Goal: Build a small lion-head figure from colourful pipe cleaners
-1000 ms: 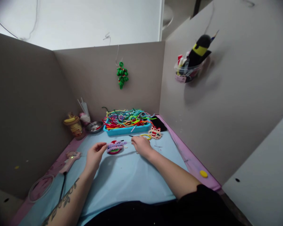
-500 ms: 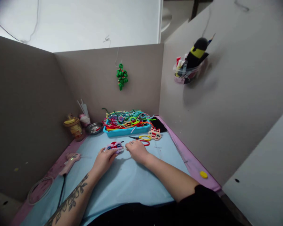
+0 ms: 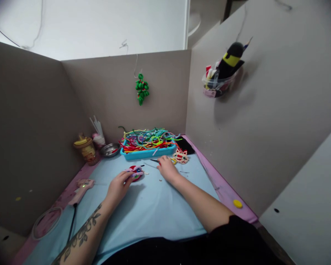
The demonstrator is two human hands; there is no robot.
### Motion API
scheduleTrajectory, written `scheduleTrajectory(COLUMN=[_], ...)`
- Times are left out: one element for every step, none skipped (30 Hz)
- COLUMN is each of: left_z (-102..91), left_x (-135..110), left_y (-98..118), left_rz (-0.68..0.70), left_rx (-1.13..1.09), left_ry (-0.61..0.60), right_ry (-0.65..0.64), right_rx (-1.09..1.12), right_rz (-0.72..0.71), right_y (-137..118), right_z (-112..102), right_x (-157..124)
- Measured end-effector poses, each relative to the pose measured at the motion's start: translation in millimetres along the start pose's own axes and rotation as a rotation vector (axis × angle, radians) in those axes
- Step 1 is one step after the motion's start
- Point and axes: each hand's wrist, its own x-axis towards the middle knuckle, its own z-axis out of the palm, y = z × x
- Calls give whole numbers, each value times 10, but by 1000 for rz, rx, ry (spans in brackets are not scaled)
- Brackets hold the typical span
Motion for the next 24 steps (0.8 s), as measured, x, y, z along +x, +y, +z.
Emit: scheduleTrajectory(left_z=[21, 43, 65, 86, 105, 121, 134, 143, 149, 153, 155, 157, 158, 158, 156, 152, 145, 133, 117, 97, 74, 50, 27, 7], left_x=[-11, -24, -37, -50, -62, -73, -81, -86, -89, -89, -88, -86, -84, -81, -78, -74, -70, -64, -58, -50, -41, -32, -23, -15], left_y=[32, 64, 92, 115, 133, 145, 152, 155, 155, 153, 151, 148, 146, 145, 144, 142, 139, 133, 126, 116, 106, 97, 89, 84], left_rz=[26, 58, 93, 132, 159, 180, 195, 203, 206, 205, 200, 194, 187, 179, 169, 155, 139, 123, 109, 100, 95, 86, 72, 55], left_rx=[-16, -33, -47, -57, -58, -48, -34, -15, 3, 17, 25, 28, 25, 19, 11, 2, -9, -22, -37, -54, -69, -79, -86, -90], left_ry=[-1, -18, -27, -23, -16, -13, -14, -17, -21, -25, -25, -26, -28, -33, -39, -44, -47, -47, -45, -44, -50, -48, -50, -47], right_ry=[21, 4, -49, -127, -199, -227, -221, -214, -214, -214, -219, -228, -236, -244, -248, -247, -240, -228, -212, -195, -179, -165, -153, -145], right_rx=[74, 184, 321, 471, 620, 754, 863, 953, 1030, 1083, 1119, 1141, 1152, 1157, 1161, 1162, 1161, 1157, 1150, 1140, 1128, 1116, 1110, 1108], right_rz=[-31, -71, -95, -89, -65, -24, 19, 57, 95, 128, 156, 179, 196, 210, 219, 224, 223, 219, 214, 207, 203, 204, 208, 213], right_y=[-73, -160, -255, -351, -442, -520, -582, -625, -651, -660, -659, -650, -637, -625, -613, -602, -590, -578, -563, -544, -523, -501, -481, -465], right_z=[38, 75, 112, 149, 184, 217, 246, 270, 287, 297, 300, 298, 293, 284, 274, 261, 247, 230, 212, 192, 171, 152, 137, 128], right_x=[-37, -81, -129, -176, -219, -255, -282, -298, -306, -306, -300, -292, -283, -275, -268, -262, -257, -250, -242, -232, -220, -207, -195, -184])
